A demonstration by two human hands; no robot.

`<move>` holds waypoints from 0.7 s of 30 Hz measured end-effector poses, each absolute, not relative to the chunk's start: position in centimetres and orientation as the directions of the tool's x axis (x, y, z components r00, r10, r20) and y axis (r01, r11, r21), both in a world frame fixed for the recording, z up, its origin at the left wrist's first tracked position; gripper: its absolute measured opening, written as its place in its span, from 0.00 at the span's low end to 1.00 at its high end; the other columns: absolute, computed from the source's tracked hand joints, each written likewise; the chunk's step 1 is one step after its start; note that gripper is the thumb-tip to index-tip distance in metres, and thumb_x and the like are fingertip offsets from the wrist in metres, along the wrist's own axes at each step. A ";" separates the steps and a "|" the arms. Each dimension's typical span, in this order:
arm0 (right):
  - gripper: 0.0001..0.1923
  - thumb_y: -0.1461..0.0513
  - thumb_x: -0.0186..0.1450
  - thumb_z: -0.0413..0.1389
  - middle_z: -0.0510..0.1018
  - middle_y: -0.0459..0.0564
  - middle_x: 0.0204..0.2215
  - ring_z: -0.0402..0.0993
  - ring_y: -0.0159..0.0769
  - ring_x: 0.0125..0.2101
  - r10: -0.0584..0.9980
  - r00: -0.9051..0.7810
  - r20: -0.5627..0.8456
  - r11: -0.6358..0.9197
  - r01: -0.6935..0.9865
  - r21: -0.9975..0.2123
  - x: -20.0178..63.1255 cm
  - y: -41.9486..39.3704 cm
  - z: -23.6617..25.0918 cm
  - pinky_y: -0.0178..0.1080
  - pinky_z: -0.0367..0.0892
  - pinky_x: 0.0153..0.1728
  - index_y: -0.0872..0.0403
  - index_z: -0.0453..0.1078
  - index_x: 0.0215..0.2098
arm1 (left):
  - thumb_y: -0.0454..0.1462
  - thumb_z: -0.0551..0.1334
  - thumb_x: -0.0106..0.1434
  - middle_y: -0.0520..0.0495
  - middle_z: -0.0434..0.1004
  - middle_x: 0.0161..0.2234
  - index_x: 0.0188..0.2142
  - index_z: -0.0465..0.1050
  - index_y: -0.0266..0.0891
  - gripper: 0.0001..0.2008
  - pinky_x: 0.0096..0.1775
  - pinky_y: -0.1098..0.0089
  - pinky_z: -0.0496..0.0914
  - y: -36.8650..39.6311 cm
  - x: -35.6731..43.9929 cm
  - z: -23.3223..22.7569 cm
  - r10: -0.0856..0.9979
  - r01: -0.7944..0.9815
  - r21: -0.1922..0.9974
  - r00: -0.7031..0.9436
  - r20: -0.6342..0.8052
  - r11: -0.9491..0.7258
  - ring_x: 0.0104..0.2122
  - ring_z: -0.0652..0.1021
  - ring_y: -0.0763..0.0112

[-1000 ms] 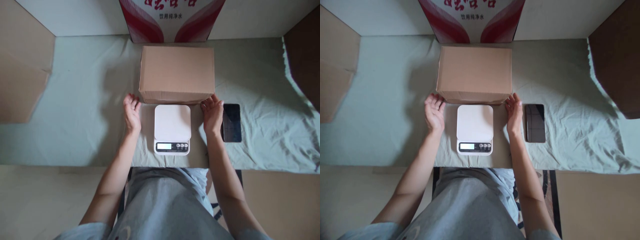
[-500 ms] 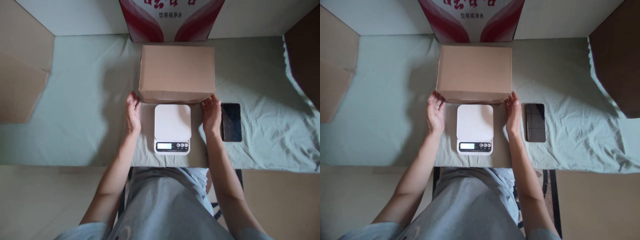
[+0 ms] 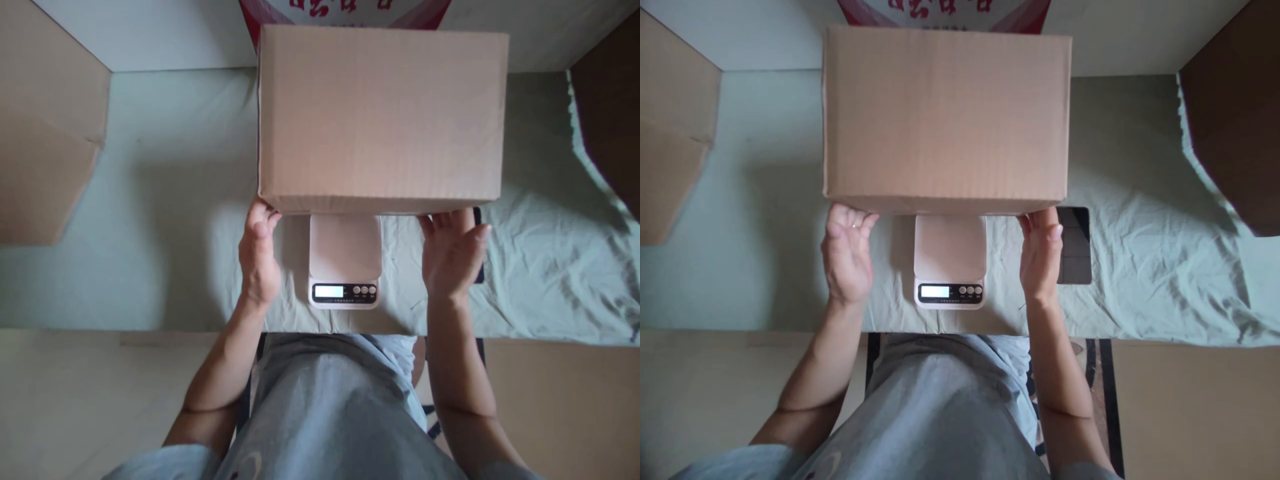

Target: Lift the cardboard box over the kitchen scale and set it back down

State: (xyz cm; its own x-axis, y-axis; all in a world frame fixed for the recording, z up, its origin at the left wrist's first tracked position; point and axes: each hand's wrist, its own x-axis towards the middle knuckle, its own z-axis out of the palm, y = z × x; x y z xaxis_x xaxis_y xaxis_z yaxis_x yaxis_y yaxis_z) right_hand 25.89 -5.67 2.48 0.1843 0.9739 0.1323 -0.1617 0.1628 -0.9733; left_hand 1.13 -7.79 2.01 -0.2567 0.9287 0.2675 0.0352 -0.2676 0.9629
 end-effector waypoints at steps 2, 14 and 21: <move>0.28 0.41 0.64 0.42 0.76 0.45 0.51 0.66 0.43 0.59 0.969 0.197 0.149 0.181 -0.153 -0.971 25.6 -7.4 3.0 0.50 0.56 0.63 0.41 0.71 0.51 | 0.53 0.48 0.68 0.45 0.73 0.54 0.53 0.71 0.47 0.24 0.58 0.60 0.66 -9.7 1.2 2.4 0.931 0.004 0.968 -0.272 0.244 -0.252 0.56 0.72 0.62; 0.28 0.41 0.63 0.44 0.75 0.48 0.54 0.66 0.46 0.59 0.972 0.209 0.109 0.141 -0.143 -0.980 25.8 -12.4 0.2 0.54 0.57 0.62 0.46 0.72 0.50 | 0.52 0.50 0.67 0.42 0.70 0.57 0.57 0.68 0.45 0.25 0.61 0.56 0.64 -14.3 1.0 0.9 0.963 -0.049 0.987 -0.233 0.139 -0.154 0.59 0.70 0.59; 0.29 0.41 0.64 0.42 0.76 0.49 0.53 0.68 0.45 0.58 0.975 0.209 0.082 0.104 -0.095 -0.990 25.8 -12.7 -0.2 0.53 0.59 0.61 0.45 0.73 0.49 | 0.51 0.52 0.67 0.46 0.72 0.57 0.51 0.71 0.50 0.19 0.60 0.56 0.65 -14.7 0.5 0.5 0.954 -0.045 0.997 -0.298 0.044 -0.060 0.59 0.70 0.61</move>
